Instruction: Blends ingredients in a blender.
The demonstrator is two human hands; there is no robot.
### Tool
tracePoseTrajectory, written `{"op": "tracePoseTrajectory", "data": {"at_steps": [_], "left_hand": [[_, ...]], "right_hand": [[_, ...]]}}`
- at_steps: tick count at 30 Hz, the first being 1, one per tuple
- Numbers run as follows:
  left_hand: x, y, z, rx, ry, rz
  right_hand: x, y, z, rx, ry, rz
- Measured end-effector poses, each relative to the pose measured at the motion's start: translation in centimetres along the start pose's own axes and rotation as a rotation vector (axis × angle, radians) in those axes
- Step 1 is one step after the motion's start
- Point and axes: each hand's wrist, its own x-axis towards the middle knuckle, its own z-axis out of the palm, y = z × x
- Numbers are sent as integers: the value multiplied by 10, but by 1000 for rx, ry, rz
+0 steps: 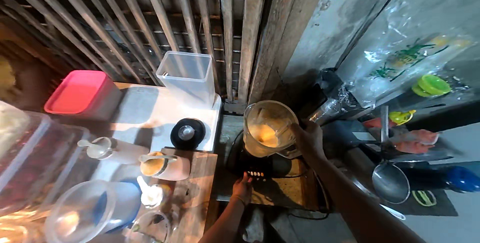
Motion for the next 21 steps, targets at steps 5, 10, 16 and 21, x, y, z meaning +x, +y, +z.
{"op": "tracePoseTrajectory", "data": {"at_steps": [5,10,16,21], "left_hand": [[-1,0,1,-2,10,-9],[1,-2,2,-24,26,-11],[5,-5,0,14,15,8],[7,-7,0,-5,23,1]], "right_hand": [[2,2,0,-7,-22,7],[1,-21,-39,-381,-121,-170],[16,-74,-132,-836,-543,-419],[21,-113,-75,-1208,-694,-501]]}}
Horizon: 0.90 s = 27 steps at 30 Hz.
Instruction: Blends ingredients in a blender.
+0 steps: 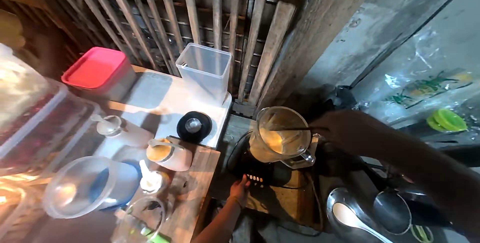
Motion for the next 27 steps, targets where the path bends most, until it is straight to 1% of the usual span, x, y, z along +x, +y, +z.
{"op": "tracePoseTrajectory", "data": {"at_steps": [1,3,6,7,8,9,10,12,14,15,16,17,18,19,20,21,23,24,25,27], "left_hand": [[0,-1,0,-8,0,3],[0,-1,1,-23,3,12],[-3,1,2,-29,7,13],[-2,1,2,-34,7,9],[-1,0,2,-43,8,6],[0,-1,1,-55,13,4],[0,-2,1,-65,18,4],[0,-2,3,-73,22,4],[-1,-1,3,-65,25,6],[-1,-2,3,-61,26,6],[-2,-1,3,-57,21,6],[-3,-1,3,-58,18,6],[-3,-1,3,-60,17,6],[-3,-1,3,-64,16,5],[-2,-1,3,-69,16,5],[-2,-1,3,-72,17,4],[-2,-1,4,-67,18,9],[-2,-1,3,-68,10,8],[-3,-1,3,-72,9,7],[-3,-1,4,-71,18,8]], "right_hand": [[13,-15,-2,-98,-49,11],[33,-41,-2,-213,-108,28],[51,-55,5,-240,-169,25],[58,-50,17,-241,-141,8],[70,-36,43,-239,-26,-51],[91,-16,79,-235,153,-153],[109,-5,99,-251,149,-200],[126,-1,107,-258,44,-298],[122,-8,91,-173,76,-411],[107,-20,70,-120,66,-389],[85,-42,36,-82,-78,-230],[73,-57,15,-73,-139,-86],[67,-64,8,-96,-139,5],[63,-66,8,-140,-137,57],[59,-66,9,-180,-167,77],[56,-66,10,-200,-233,64],[55,-64,11,-198,-338,-61],[57,-63,10,-153,-331,-115],[59,-61,10,-91,-273,-135],[61,-60,7,-50,-141,-49]]}}
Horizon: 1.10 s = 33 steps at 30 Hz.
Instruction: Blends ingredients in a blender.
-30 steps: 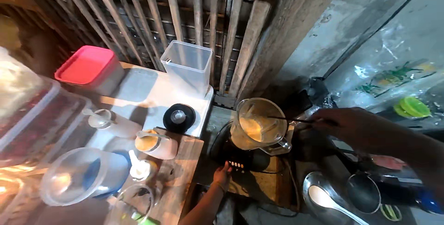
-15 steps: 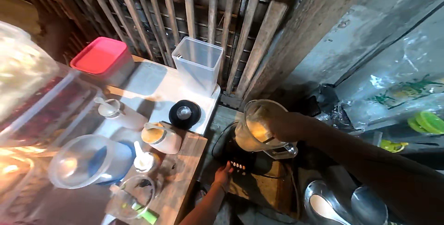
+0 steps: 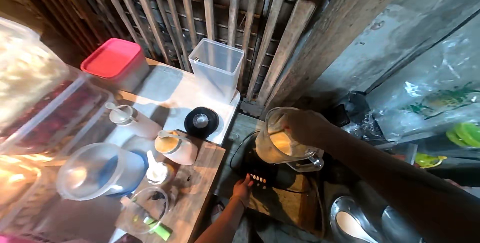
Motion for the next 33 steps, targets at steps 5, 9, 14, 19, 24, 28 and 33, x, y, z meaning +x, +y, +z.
{"op": "tracePoseTrajectory", "data": {"at_steps": [5,9,14,19,24,28,33], "left_hand": [[1,0,0,-11,5,-10],[-2,2,1,-3,8,-16],[-2,2,-1,-17,-1,-13],[-3,3,-1,-7,7,-30],[0,3,-1,12,2,-25],[-1,3,-2,42,-7,-17],[0,2,-2,12,-7,-16]], "right_hand": [[-7,-1,6,-121,-168,25],[-1,-2,2,8,3,-10],[-10,-3,9,-118,-121,6],[-4,-4,3,-7,29,25],[-5,-5,7,-100,-149,-58],[-2,-3,1,-29,40,45],[0,0,8,-79,-134,-91]]}}
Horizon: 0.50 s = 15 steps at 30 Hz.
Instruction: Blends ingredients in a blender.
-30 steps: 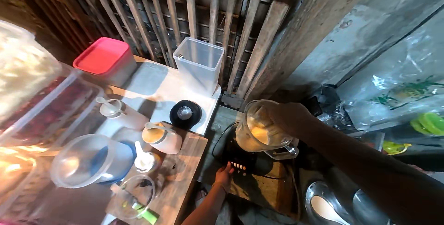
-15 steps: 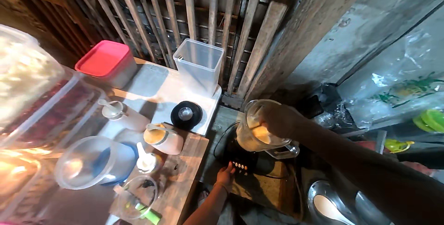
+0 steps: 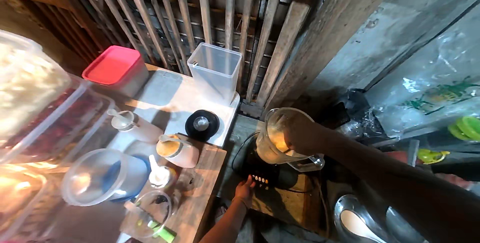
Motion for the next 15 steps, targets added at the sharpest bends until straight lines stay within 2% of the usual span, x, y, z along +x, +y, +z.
{"op": "tracePoseTrajectory", "data": {"at_steps": [1,3,4,5,6,7,8,9,10,11,13,15], "left_hand": [[-1,0,0,2,1,-4],[-1,1,0,5,7,-10],[-1,1,0,1,9,-13],[1,0,0,-6,9,-14],[1,-1,0,-13,14,-13],[2,-1,0,-21,12,-12],[1,0,0,-27,8,-12],[0,0,0,-28,3,-9],[0,0,0,-27,4,-6],[0,0,0,-26,5,-7],[-1,0,0,-33,5,-10],[1,0,0,-37,8,-9]], "right_hand": [[0,1,-3,62,37,-19],[0,2,-8,106,130,66],[2,7,3,67,241,83],[12,19,31,2,484,28],[38,37,70,-53,867,-121],[51,43,85,-68,984,-211],[39,37,74,-52,805,-216],[13,19,37,7,369,-123],[6,10,10,70,150,-55],[3,5,-4,101,103,23],[0,3,-7,48,143,173],[-4,0,-5,-24,25,207]]}}
